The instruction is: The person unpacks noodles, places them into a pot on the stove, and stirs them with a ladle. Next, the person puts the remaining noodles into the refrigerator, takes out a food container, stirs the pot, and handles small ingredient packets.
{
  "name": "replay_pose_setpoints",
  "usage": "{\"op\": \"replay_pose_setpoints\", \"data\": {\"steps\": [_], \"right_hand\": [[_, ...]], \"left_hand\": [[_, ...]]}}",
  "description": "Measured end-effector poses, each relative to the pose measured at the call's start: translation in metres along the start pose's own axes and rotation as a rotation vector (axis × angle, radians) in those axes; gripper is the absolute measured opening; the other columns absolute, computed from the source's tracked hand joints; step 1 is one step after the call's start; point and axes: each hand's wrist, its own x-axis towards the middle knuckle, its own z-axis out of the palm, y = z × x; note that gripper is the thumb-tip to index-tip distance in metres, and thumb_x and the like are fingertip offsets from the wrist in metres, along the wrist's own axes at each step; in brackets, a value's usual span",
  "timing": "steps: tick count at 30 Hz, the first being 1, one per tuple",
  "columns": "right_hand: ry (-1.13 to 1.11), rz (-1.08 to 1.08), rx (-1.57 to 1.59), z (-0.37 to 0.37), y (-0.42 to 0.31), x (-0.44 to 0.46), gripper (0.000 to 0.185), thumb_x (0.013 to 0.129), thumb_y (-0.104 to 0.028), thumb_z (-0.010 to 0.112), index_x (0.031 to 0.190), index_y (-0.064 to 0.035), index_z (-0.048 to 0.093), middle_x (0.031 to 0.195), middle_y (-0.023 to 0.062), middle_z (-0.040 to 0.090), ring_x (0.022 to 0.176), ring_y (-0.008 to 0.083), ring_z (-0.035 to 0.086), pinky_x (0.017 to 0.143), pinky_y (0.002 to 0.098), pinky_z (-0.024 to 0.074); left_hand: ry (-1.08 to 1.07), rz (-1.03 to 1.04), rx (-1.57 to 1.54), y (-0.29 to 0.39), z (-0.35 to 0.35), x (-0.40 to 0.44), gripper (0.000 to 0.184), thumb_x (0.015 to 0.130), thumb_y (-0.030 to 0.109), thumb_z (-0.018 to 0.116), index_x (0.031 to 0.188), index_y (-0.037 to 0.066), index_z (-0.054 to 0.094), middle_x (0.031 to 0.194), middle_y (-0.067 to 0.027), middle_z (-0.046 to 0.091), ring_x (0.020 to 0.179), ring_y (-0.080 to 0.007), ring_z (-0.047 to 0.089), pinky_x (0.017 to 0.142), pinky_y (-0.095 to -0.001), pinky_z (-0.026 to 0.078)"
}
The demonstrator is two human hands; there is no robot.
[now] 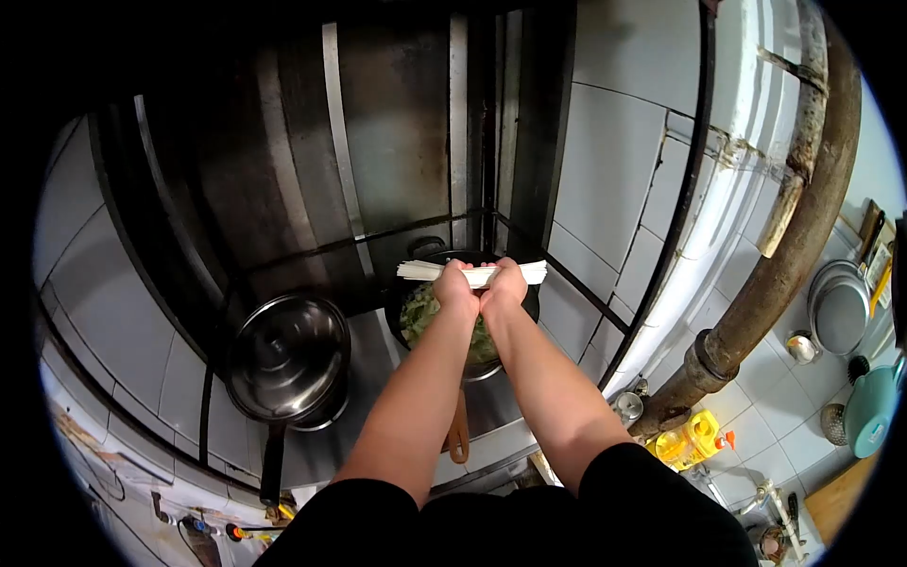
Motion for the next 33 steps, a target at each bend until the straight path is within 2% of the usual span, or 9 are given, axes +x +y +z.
{"op": "replay_pose_setpoints", "data": {"steps": [2,5,7,16,19,28,31,33], "right_hand": [[0.027,-0.042,-0.001,0.007,0.008,0.013,0.012,0.077,0.0,0.051,0.089,0.0017,0.046,0.075,0.0139,0.053,0.066,0.0276,0.058,0.063,0.0452,0.0512],[0.047,-0.095,-0.051,0.019,0.011,0.018,0.012,0.076,0.0,0.051,0.086,0.0028,0.046,0.075,0.0151,0.053,0.063,0.0294,0.058,0.061,0.0462,0.0513],[0.076,-0.095,-0.061,0.025,0.012,0.018,0.011,0.075,0.0,0.052,0.084,0.0028,0.046,0.075,0.0153,0.054,0.064,0.0299,0.058,0.061,0.0464,0.0514],[0.212,-0.114,-0.144,0.019,0.034,0.056,0.013,0.071,-0.001,0.053,0.082,0.0012,0.046,0.077,0.0145,0.053,0.065,0.0322,0.057,0.065,0.0478,0.0516],[0.26,-0.066,-0.062,0.013,0.039,0.069,0.018,0.072,-0.001,0.057,0.088,0.006,0.057,0.084,0.0151,0.058,0.069,0.0304,0.06,0.063,0.0462,0.0521],[0.212,-0.068,-0.086,0.008,0.032,0.061,0.023,0.07,-0.002,0.055,0.093,0.0052,0.054,0.084,0.0144,0.057,0.07,0.0314,0.058,0.069,0.0497,0.0516],[0.117,-0.046,-0.046,0.001,0.034,0.078,0.023,0.068,0.0,0.053,0.091,0.0038,0.052,0.081,0.0135,0.055,0.071,0.0324,0.059,0.071,0.0506,0.0515],[0.076,-0.034,-0.054,-0.003,0.035,0.09,0.022,0.068,-0.001,0.05,0.09,-0.0004,0.047,0.082,0.0143,0.051,0.076,0.036,0.058,0.074,0.0568,0.0499]], "left_hand": [[-0.025,-0.023,0.003,-0.007,-0.003,0.044,0.02,0.076,0.001,0.052,0.096,-0.003,0.049,0.092,-0.0153,0.054,0.082,-0.0343,0.06,0.076,-0.0528,0.054],[-0.026,-0.024,0.037,-0.006,0.004,0.064,0.025,0.073,0.0,0.051,0.098,-0.003,0.048,0.088,-0.0157,0.054,0.078,-0.0359,0.06,0.074,-0.0535,0.054],[-0.029,-0.026,0.057,-0.004,0.006,0.069,0.03,0.072,0.001,0.052,0.101,-0.004,0.046,0.085,-0.0161,0.053,0.074,-0.037,0.06,0.072,-0.0541,0.054],[0.032,-0.046,0.049,-0.004,-0.006,0.081,0.032,0.073,0.0,0.052,0.104,-0.004,0.046,0.087,-0.0163,0.054,0.075,-0.0367,0.061,0.071,-0.054,0.054],[0.052,-0.079,0.082,0.002,-0.006,0.067,0.034,0.075,0.002,0.052,0.109,-0.003,0.047,0.089,-0.0165,0.055,0.077,-0.0365,0.062,0.071,-0.0533,0.054],[0.045,-0.076,0.109,-0.008,-0.012,0.07,0.042,0.077,0.003,0.051,0.119,-0.002,0.045,0.093,-0.0172,0.059,0.082,-0.0368,0.064,0.072,-0.0515,0.054],[0.0,-0.068,0.128,-0.015,-0.017,0.078,0.043,0.079,0.004,0.05,0.12,-0.001,0.044,0.095,-0.0174,0.06,0.084,-0.0373,0.064,0.074,-0.0523,0.054],[-0.051,-0.092,0.146,-0.019,-0.021,0.087,0.042,0.08,0.006,0.05,0.121,0.0,0.044,0.097,-0.0178,0.06,0.087,-0.0377,0.064,0.075,-0.0534,0.053]]}}
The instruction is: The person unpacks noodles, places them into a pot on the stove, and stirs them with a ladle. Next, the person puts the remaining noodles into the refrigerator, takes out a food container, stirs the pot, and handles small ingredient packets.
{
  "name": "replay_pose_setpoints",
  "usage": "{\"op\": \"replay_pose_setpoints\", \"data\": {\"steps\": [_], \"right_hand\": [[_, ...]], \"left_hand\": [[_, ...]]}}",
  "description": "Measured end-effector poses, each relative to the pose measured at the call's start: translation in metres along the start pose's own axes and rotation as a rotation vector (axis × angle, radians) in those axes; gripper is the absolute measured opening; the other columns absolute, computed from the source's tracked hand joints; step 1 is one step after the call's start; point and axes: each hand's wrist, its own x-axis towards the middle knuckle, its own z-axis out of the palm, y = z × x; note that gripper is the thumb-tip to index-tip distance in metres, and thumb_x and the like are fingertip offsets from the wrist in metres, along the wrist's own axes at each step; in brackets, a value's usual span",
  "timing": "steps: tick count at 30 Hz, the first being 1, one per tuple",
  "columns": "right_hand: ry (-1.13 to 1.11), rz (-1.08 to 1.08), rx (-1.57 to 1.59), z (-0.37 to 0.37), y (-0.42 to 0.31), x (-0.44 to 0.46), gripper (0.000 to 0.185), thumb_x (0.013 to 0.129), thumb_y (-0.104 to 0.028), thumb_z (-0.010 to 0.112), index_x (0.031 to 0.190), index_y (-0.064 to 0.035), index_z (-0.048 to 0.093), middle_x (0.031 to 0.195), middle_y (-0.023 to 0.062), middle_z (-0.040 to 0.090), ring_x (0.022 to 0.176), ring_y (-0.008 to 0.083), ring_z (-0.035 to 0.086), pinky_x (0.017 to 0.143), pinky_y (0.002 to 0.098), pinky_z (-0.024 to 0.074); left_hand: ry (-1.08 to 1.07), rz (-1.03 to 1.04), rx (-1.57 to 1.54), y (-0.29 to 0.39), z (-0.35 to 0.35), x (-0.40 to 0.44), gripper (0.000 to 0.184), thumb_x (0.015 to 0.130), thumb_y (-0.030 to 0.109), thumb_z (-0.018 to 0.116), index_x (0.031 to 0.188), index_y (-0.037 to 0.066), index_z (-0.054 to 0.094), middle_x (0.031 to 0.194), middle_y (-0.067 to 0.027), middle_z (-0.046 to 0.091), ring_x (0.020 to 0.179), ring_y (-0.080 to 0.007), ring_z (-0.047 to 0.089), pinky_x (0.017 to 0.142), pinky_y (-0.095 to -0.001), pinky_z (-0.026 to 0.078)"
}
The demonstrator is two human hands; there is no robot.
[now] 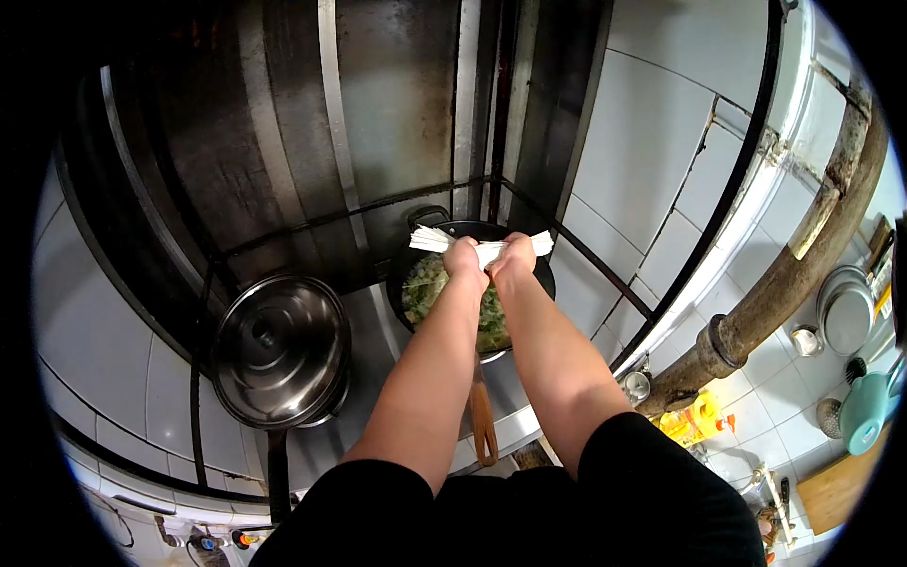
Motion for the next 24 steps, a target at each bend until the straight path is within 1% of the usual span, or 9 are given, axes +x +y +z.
{"op": "replay_pose_setpoints", "data": {"steps": [4,8,13,15,17,19,21,23,24], "right_hand": [[-0.065,0.074,-0.013,-0.004,0.001,0.013,0.03,0.068,-0.004,0.048,0.098,-0.0034,0.043,0.089,0.0167,0.05,0.088,0.0409,0.056,0.084,0.0644,0.0444],[-0.161,0.246,-0.104,-0.014,-0.004,0.043,0.025,0.068,0.001,0.05,0.093,0.0019,0.046,0.087,0.0117,0.049,0.077,0.0319,0.055,0.074,0.051,0.0487],[-0.234,0.06,-0.239,-0.009,-0.015,0.035,0.006,0.075,-0.005,0.05,0.078,-0.0059,0.045,0.071,0.0096,0.047,0.066,0.0266,0.052,0.069,0.0472,0.0473],[-0.289,-0.084,-0.347,-0.005,-0.027,0.012,0.008,0.078,-0.004,0.052,0.074,-0.0053,0.045,0.064,0.0075,0.046,0.06,0.0225,0.051,0.061,0.0412,0.0466],[-0.349,-0.141,-0.459,-0.005,-0.046,-0.015,0.008,0.082,-0.003,0.054,0.077,0.0004,0.05,0.067,0.0103,0.052,0.059,0.0222,0.053,0.059,0.038,0.0484],[-0.344,-0.144,-0.52,-0.003,-0.059,-0.029,0.003,0.081,0.001,0.053,0.082,0.0011,0.051,0.066,0.0101,0.051,0.055,0.021,0.052,0.056,0.0368,0.0497],[-0.388,-0.154,-0.572,-0.011,-0.063,-0.02,0.005,0.082,0.0,0.054,0.085,0.0008,0.051,0.068,0.01,0.053,0.057,0.0202,0.054,0.056,0.037,0.0498],[-0.412,-0.176,-0.624,-0.015,-0.066,-0.02,0.005,0.082,0.0,0.055,0.086,0.0004,0.051,0.069,0.0099,0.054,0.058,0.0199,0.055,0.056,0.0366,0.05],[-0.384,-0.161,-0.735,-0.016,-0.069,-0.026,0.006,0.085,-0.002,0.057,0.088,-0.0004,0.052,0.071,0.0084,0.056,0.06,0.0187,0.056,0.057,0.0354,0.0503]], "left_hand": [[-0.05,-0.062,0.043,0.001,-0.004,-0.001,0.034,0.08,0.004,0.051,0.113,-0.002,0.048,0.095,-0.0173,0.059,0.081,-0.0367,0.064,0.071,-0.0501,0.053],[-0.084,-0.159,0.186,0.017,0.002,-0.034,0.028,0.085,0.01,0.049,0.112,0.003,0.049,0.105,-0.0175,0.059,0.092,-0.037,0.063,0.074,-0.0523,0.052],[-0.122,-0.105,0.443,0.024,-0.004,-0.03,0.024,0.088,0.014,0.053,0.111,0.006,0.051,0.104,-0.014,0.061,0.088,-0.032,0.063,0.071,-0.0537,0.052],[-0.151,-0.02,0.671,0.036,-0.015,-0.015,0.018,0.088,0.01,0.056,0.105,0.003,0.054,0.089,-0.0129,0.063,0.068,-0.0261,0.063,0.049,-0.0401,0.051],[-0.138,0.153,0.85,0.053,-0.026,-0.014,0.016,0.086,0.003,0.055,0.101,0.0,0.054,0.083,-0.014,0.062,0.058,-0.0238,0.061,0.043,-0.0332,0.05],[-0.255,0.157,0.882,0.071,-0.042,-0.009,0.02,0.081,0.0,0.054,0.101,-0.001,0.055,0.088,-0.0156,0.061,0.061,-0.0261,0.062,0.043,-0.0342,0.05],[-0.108,0.304,1.458,0.094,-0.035,-0.027,0.024,0.079,0.002,0.055,0.101,-0.002,0.061,0.084,-0.02,0.068,0.07,-0.026,0.069,0.055,-0.0386,0.053],[-0.185,0.579,1.786,0.102,-0.058,0.018,0.024,0.078,0.006,0.056,0.1,-0.002,0.063,0.083,-0.0193,0.069,0.076,-0.0308,0.069,0.068,-0.0419,0.053],[-0.184,0.53,1.888,0.109,-0.05,0.007,0.024,0.078,0.006,0.056,0.1,-0.002,0.064,0.085,-0.0194,0.069,0.079,-0.032,0.069,0.071,-0.0422,0.053]]}}
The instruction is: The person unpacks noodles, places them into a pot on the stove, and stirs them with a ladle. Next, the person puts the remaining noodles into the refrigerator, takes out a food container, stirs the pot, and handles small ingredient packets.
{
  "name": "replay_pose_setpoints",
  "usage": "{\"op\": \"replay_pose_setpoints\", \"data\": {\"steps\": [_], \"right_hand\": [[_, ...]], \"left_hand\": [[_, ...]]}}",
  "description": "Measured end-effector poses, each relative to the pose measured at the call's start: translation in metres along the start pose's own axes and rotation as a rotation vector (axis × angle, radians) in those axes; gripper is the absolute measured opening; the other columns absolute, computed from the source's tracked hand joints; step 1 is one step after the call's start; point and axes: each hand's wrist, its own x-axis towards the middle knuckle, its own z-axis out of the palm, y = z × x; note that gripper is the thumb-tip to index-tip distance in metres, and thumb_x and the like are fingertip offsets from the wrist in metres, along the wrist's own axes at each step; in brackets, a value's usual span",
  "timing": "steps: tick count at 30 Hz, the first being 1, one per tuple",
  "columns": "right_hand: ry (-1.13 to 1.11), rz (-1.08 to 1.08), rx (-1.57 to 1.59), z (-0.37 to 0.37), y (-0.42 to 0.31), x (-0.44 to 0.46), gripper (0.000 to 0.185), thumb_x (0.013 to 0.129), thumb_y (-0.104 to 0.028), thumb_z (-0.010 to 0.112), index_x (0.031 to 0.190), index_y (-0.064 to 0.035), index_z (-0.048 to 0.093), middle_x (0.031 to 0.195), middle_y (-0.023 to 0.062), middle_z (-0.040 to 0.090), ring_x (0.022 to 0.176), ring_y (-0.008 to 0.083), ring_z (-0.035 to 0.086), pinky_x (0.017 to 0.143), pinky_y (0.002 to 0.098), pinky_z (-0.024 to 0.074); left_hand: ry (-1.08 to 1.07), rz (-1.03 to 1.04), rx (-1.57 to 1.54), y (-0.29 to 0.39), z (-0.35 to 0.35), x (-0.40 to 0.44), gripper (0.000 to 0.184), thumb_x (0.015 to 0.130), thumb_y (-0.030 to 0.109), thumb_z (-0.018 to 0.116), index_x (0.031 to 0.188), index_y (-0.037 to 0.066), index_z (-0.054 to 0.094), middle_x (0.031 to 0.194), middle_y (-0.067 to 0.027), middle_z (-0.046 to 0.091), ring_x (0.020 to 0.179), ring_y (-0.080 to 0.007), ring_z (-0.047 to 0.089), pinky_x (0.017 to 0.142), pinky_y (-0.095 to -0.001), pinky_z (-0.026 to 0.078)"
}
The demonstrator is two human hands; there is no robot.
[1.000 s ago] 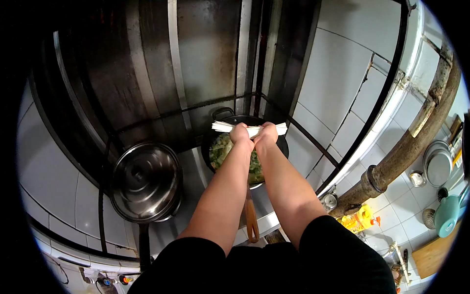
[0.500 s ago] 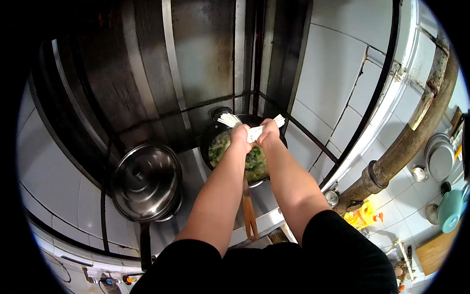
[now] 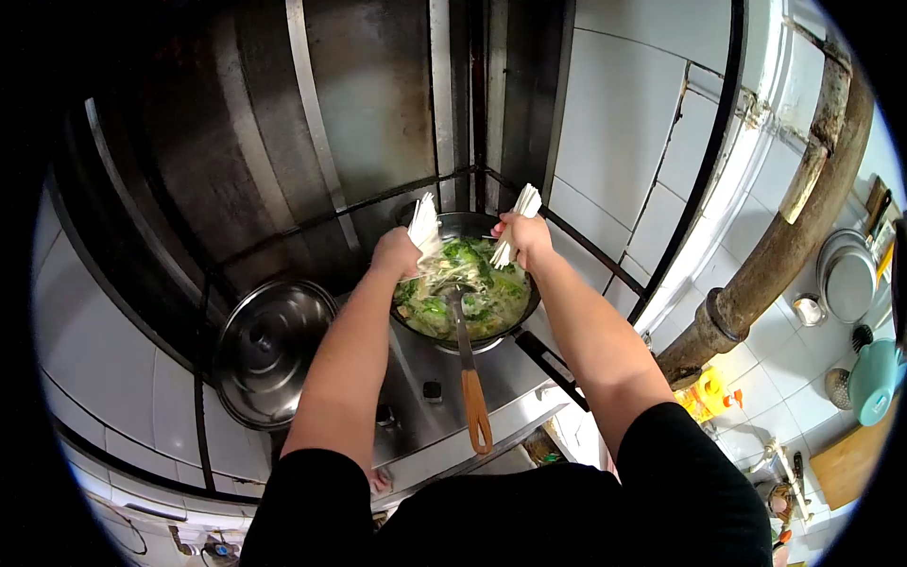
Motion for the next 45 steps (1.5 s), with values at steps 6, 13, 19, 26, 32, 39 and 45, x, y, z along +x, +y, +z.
{"op": "replay_pose_setpoints", "data": {"steps": [6,13,19,26,32,39,45], "right_hand": [[-0.058,0.029,-0.082,-0.014,0.005,-0.018,0.012,0.092,-0.012,0.061,0.094,-0.0024,0.053,0.073,0.0067,0.061,0.062,0.0159,0.059,0.056,0.0337,0.0488],[0.012,-0.048,-0.059,-0.03,0.009,-0.018,0.022,0.093,-0.019,0.061,0.105,-0.0008,0.055,0.087,0.0107,0.066,0.075,0.0223,0.064,0.062,0.0386,0.0528],[0.059,-0.097,-0.019,-0.04,-0.009,-0.036,0.019,0.092,-0.017,0.062,0.101,-0.0002,0.057,0.083,0.0104,0.065,0.069,0.0207,0.063,0.06,0.0362,0.0516],[0.055,-0.106,-0.082,-0.06,-0.009,-0.043,0.022,0.092,-0.019,0.062,0.103,-0.0006,0.056,0.087,0.0104,0.064,0.077,0.0224,0.064,0.063,0.0389,0.0529],[0.06,-0.111,0.035,-0.058,-0.014,-0.06,0.02,0.092,-0.017,0.062,0.102,-0.0013,0.055,0.086,0.0104,0.063,0.077,0.0226,0.064,0.063,0.0382,0.0533],[0.05,-0.085,0.055,-0.058,-0.01,-0.075,0.018,0.091,-0.013,0.063,0.101,-0.0005,0.056,0.082,0.0093,0.064,0.071,0.0192,0.063,0.063,0.0344,0.0529],[0.05,-0.095,0.046,-0.06,-0.01,-0.08,0.019,0.092,-0.016,0.062,0.1,0.0004,0.056,0.085,0.0104,0.063,0.077,0.0219,0.063,0.065,0.0372,0.0538]], "left_hand": [[0.016,0.064,0.346,0.033,-0.049,-0.015,0.021,0.08,0.005,0.055,0.095,0.0,0.069,0.105,-0.0205,0.067,0.098,-0.0356,0.065,0.082,-0.0434,0.053],[-0.062,0.24,0.619,0.08,-0.049,0.018,0.029,0.079,0.003,0.054,0.104,0.004,0.07,0.113,-0.0191,0.065,0.104,-0.035,0.063,0.085,-0.0435,0.052],[-0.269,0.422,0.756,0.135,-0.019,0.028,0.026,0.08,0.0,0.057,0.101,0.003,0.071,0.108,-0.018,0.067,0.1,-0.0339,0.065,0.08,-0.041,0.054],[-0.615,0.238,0.805,0.159,0.004,0.025,0.032,0.076,0.023,0.078,0.097,-0.001,0.071,0.105,-0.0137,0.069,0.093,-0.0306,0.068,0.079,-0.0417,0.054],[-0.259,0.512,0.93,0.145,-0.005,0.038,0.024,0.075,0.021,0.075,0.092,0.004,0.071,0.097,-0.0137,0.07,0.089,-0.0275,0.068,0.072,-0.0425,0.055],[-0.029,0.47,0.804,0.122,-0.006,0.039,0.02,0.08,0.004,0.058,0.094,0.004,0.072,0.102,-0.0142,0.069,0.096,-0.0326,0.065,0.079,-0.0425,0.054],[-0.135,0.542,0.792,0.151,-0.01,-0.003,0.018,0.079,0.009,0.061,0.092,0.007,0.072,0.098,-0.0147,0.069,0.093,-0.0332,0.066,0.078,-0.0437,0.054]]}}
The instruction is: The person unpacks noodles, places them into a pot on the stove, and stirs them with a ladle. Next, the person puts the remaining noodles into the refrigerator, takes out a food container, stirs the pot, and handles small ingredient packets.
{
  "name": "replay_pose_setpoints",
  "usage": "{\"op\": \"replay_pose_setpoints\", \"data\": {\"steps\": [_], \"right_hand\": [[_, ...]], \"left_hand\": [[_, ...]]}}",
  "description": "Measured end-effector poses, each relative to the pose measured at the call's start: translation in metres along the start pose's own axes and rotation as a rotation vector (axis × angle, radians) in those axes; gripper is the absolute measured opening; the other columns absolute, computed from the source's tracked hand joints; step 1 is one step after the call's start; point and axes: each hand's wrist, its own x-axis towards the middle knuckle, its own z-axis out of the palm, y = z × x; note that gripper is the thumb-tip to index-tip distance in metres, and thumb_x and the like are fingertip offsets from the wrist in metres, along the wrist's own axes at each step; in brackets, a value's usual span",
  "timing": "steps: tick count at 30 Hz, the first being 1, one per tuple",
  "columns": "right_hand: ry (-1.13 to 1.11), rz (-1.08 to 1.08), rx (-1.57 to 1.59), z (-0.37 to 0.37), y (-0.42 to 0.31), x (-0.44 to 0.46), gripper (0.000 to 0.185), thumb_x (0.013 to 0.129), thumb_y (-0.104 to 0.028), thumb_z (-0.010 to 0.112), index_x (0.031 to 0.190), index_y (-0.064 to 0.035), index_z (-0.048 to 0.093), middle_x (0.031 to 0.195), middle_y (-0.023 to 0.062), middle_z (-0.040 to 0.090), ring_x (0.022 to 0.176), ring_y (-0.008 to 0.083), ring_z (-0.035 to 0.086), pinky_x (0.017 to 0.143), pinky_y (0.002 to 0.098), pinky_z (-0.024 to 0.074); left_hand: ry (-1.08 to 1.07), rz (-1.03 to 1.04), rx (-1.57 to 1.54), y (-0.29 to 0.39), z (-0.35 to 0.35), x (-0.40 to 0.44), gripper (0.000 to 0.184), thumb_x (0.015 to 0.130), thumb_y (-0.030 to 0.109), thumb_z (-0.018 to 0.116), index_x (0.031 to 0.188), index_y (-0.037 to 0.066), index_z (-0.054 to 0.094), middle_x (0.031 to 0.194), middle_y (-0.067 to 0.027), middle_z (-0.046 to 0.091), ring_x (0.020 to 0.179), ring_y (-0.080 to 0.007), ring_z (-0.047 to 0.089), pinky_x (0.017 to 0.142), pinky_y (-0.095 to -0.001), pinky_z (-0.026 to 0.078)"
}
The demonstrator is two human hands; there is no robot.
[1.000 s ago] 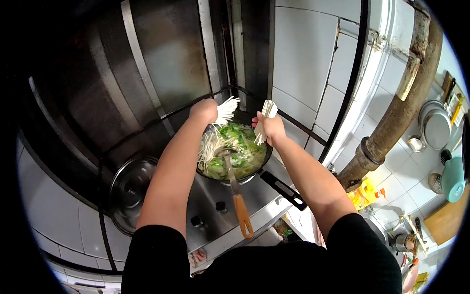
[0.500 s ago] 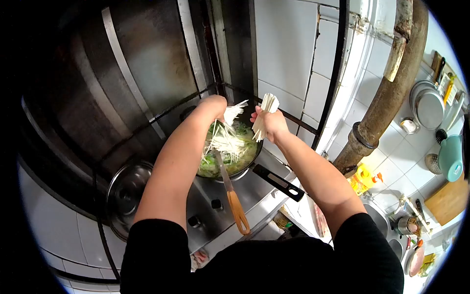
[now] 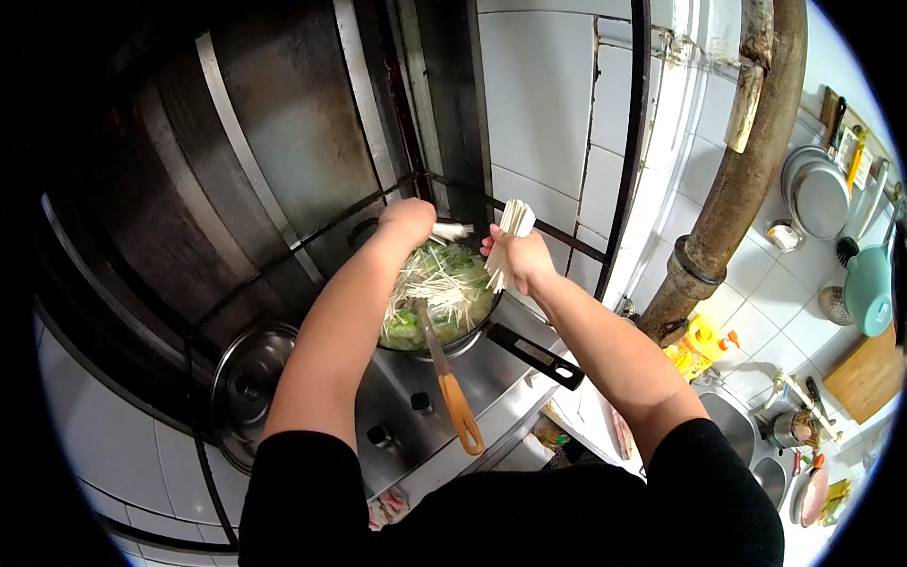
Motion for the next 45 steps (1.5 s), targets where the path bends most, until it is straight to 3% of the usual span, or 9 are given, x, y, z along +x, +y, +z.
{"op": "replay_pose_setpoints", "data": {"steps": [8,12,13,21,25,28,32,40,45], "right_hand": [[0.01,0.003,-0.003,-0.003,-0.003,-0.009,0.018,0.092,-0.016,0.062,0.099,0.0003,0.057,0.085,0.0106,0.063,0.077,0.0216,0.063,0.065,0.0365,0.0534],[-0.017,0.005,-0.043,-0.009,-0.003,-0.01,0.018,0.092,-0.016,0.062,0.098,-0.0002,0.057,0.085,0.0104,0.063,0.076,0.0212,0.063,0.064,0.0364,0.0531],[-0.023,0.015,-0.028,-0.008,-0.003,-0.011,0.018,0.092,-0.017,0.062,0.098,-0.0006,0.057,0.084,0.01,0.063,0.076,0.021,0.063,0.064,0.0363,0.0531],[-0.045,0.05,0.097,0.009,0.002,-0.014,0.011,0.091,-0.01,0.062,0.097,-0.0026,0.056,0.077,0.0068,0.062,0.066,0.0165,0.06,0.059,0.0311,0.0495],[-0.06,0.041,0.094,0.011,0.006,-0.015,0.011,0.091,-0.01,0.062,0.097,-0.0025,0.056,0.076,0.0066,0.062,0.065,0.0163,0.059,0.058,0.0309,0.049],[-0.067,0.027,0.058,0.009,0.007,-0.014,0.012,0.092,-0.012,0.062,0.096,-0.0025,0.056,0.075,0.0065,0.062,0.064,0.0162,0.059,0.057,0.0312,0.0489],[-0.059,0.038,0.06,0.015,0.005,-0.013,0.013,0.092,-0.014,0.061,0.095,-0.002,0.056,0.074,0.0063,0.062,0.063,0.016,0.059,0.056,0.0316,0.0486],[-0.113,0.035,0.111,0.015,0.002,-0.017,0.013,0.092,-0.012,0.062,0.092,-0.0001,0.057,0.073,0.0067,0.062,0.062,0.0155,0.058,0.056,0.0296,0.0481],[-0.105,0.018,0.122,0.01,0.004,-0.002,0.014,0.091,-0.013,0.063,0.095,0.0001,0.058,0.074,0.0074,0.063,0.062,0.0155,0.059,0.056,0.0295,0.0483]], "left_hand": [[-0.261,0.237,0.165,0.041,-0.013,-0.02,0.024,0.075,0.008,0.067,0.098,0.004,0.072,0.104,-0.0141,0.069,0.094,-0.0311,0.068,0.075,-0.0425,0.056],[-0.187,0.253,0.228,0.038,-0.035,-0.062,0.022,0.076,0.009,0.062,0.094,0.004,0.073,0.1,-0.0141,0.07,0.091,-0.0323,0.068,0.074,-0.0429,0.056],[-0.031,0.254,0.223,0.028,-0.026,-0.064,0.013,0.071,0.014,0.066,0.08,0.009,0.073,0.083,-0.0127,0.07,0.081,-0.0331,0.067,0.069,-0.0434,0.054],[-0.038,-0.201,0.023,-0.039,-0.014,-0.071,0.031,0.086,0.011,0.044,0.098,0.001,0.071,0.111,-0.0194,0.066,0.1,-0.0364,0.064,0.084,-0.0454,0.051],[-0.208,-0.056,-0.026,-0.056,0.039,-0.053,0.044,0.064,0.025,0.083,0.098,0.0,0.07,0.11,-0.0182,0.066,0.105,-0.0331,0.062,0.088,-0.0426,0.05],[-0.05,-0.048,-0.184,-0.048,0.035,-0.071,0.044,0.072,0.028,0.079,0.11,0.01,0.068,0.109,-0.0164,0.065,0.103,-0.0325,0.061,0.089,-0.0423,0.048],[0.045,-0.206,-0.169,-0.037,0.029,-0.08,0.019,0.082,0.015,0.065,0.097,0.006,0.069,0.1,-0.0167,0.066,0.1,-0.0312,0.062,0.083,-0.0431,0.05],[0.455,-0.226,-0.425,0.011,0.018,-0.147,0.037,0.09,0.023,0.057,0.124,0.009,0.059,0.106,-0.02,0.061,0.102,-0.0365,0.06,0.09,-0.0445,0.048],[-0.095,-0.288,-0.636,0.104,-0.001,-0.26,0.062,0.084,0.042,0.064,0.134,0.008,0.049,0.115,-0.0212,0.061,0.106,-0.0358,0.059,0.091,-0.0437,0.047]]}}
